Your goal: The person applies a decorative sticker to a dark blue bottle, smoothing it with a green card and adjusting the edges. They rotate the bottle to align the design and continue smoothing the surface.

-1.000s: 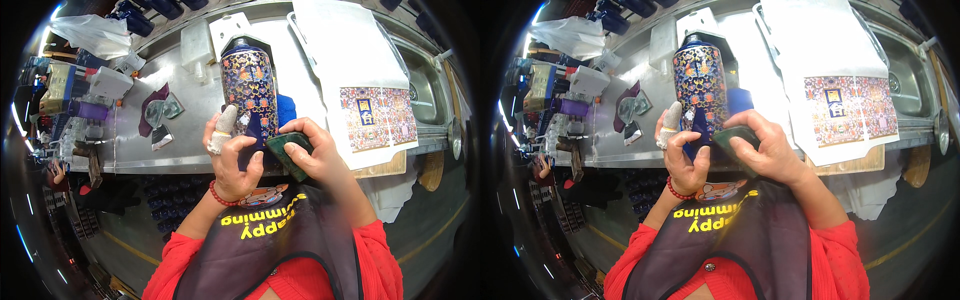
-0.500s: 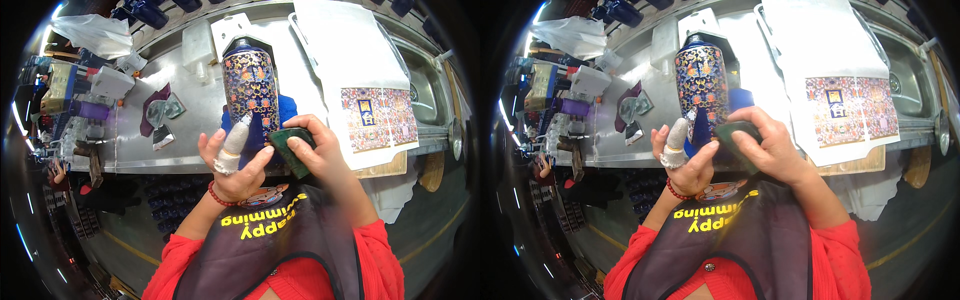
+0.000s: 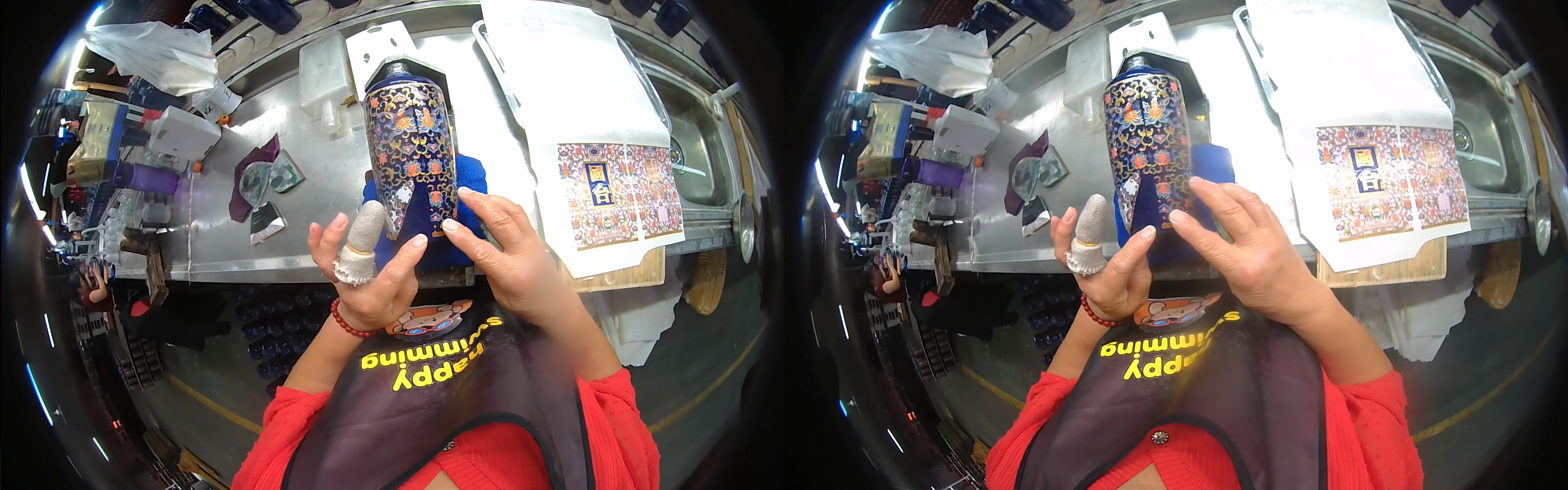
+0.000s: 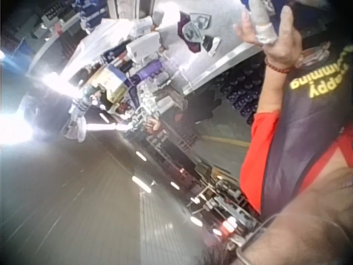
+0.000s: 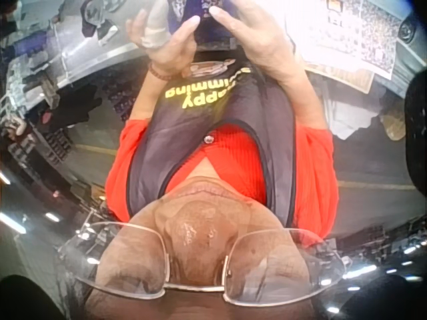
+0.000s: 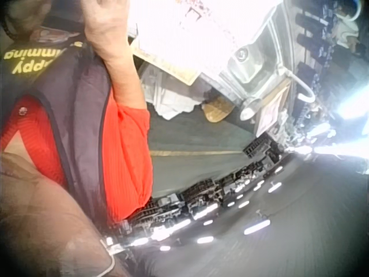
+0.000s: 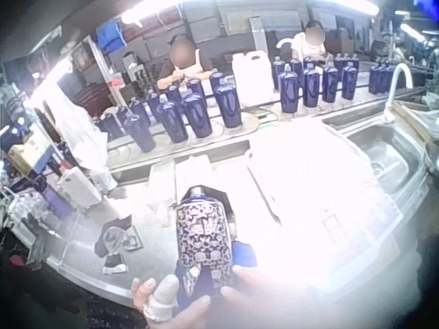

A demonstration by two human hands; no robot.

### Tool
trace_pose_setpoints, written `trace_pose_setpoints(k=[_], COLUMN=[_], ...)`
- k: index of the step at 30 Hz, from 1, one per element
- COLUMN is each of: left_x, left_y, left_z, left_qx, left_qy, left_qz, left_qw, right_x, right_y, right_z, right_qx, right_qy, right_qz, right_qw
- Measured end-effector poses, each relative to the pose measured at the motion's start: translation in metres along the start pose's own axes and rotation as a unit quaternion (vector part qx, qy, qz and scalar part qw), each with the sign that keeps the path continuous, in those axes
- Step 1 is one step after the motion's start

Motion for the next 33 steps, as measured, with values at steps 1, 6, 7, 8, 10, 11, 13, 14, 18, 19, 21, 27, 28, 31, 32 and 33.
trace_pose_setpoints(k=[1,6,7,8,10,11,13,14,18,19,21,27,28,31,32,33], left_x=[0.0,0.001,0.001,0.0,-0.001,-0.003,-0.008,-0.01,-0.019,-0.02,-0.021,-0.017,-0.014,-0.016,-0.016,-0.021], left_y=[0.0,0.001,0.002,0.002,0.002,0.002,0.0,-0.001,-0.009,-0.009,-0.009,-0.001,0.0,0.001,0.002,0.0], left_z=[0.002,0.011,0.014,0.017,0.022,0.026,0.034,0.036,0.041,0.041,0.04,0.027,0.025,0.029,0.031,0.038], left_qx=[0.009,0.048,0.066,0.083,0.103,0.125,0.169,0.174,0.232,0.236,0.234,0.175,0.166,0.213,0.228,0.287], left_qy=[-0.002,-0.031,-0.051,-0.068,-0.097,-0.119,-0.162,-0.172,-0.231,-0.238,-0.237,-0.189,-0.184,-0.25,-0.295,-0.371], left_qz=[0.002,0.004,0.005,0.008,0.007,0.01,0.012,0.02,0.041,0.045,0.051,0.068,0.062,0.059,0.047,0.033], left_qw=[1.0,0.998,0.997,0.994,0.99,0.985,0.972,0.969,0.944,0.941,0.942,0.964,0.967,0.943,0.927,0.882], right_x=[-0.002,-0.005,-0.006,-0.006,-0.005,-0.006,-0.004,-0.004,-0.007,-0.007,-0.006,-0.006,-0.006,-0.005,-0.005,-0.005], right_y=[0.0,0.001,0.001,0.001,0.001,0.001,0.001,0.0,0.0,0.0,0.001,0.004,0.005,0.006,0.006,0.005], right_z=[0.001,0.006,0.006,0.006,0.007,0.006,0.008,0.008,0.009,0.008,0.007,0.005,0.005,0.004,0.003,0.003], right_qx=[0.0,-0.001,-0.003,-0.006,-0.002,-0.005,0.003,0.005,0.003,0.0,-0.007,-0.022,-0.023,-0.025,-0.03,-0.031], right_qy=[-0.011,-0.039,-0.039,-0.038,-0.042,-0.045,-0.038,-0.035,-0.031,-0.027,-0.031,-0.034,-0.026,-0.008,-0.008,-0.008], right_qz=[0.006,0.013,0.015,0.018,0.014,0.019,0.007,0.005,0.014,0.011,0.007,0.023,0.018,0.002,0.0,-0.005], right_qw=[1.0,0.999,0.999,0.999,0.999,0.999,0.999,0.999,0.999,1.0,0.999,0.999,0.999,1.0,1.0,0.999])
Point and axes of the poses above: each hand's wrist, its own y-axis towards the middle knuckle, its own x-axis out of the back of the hand, z = x × y, the point moved 8 cm from there along y, towards the middle knuckle, and after that the axes turned 4 degrees about x, right-handed, at the moved point
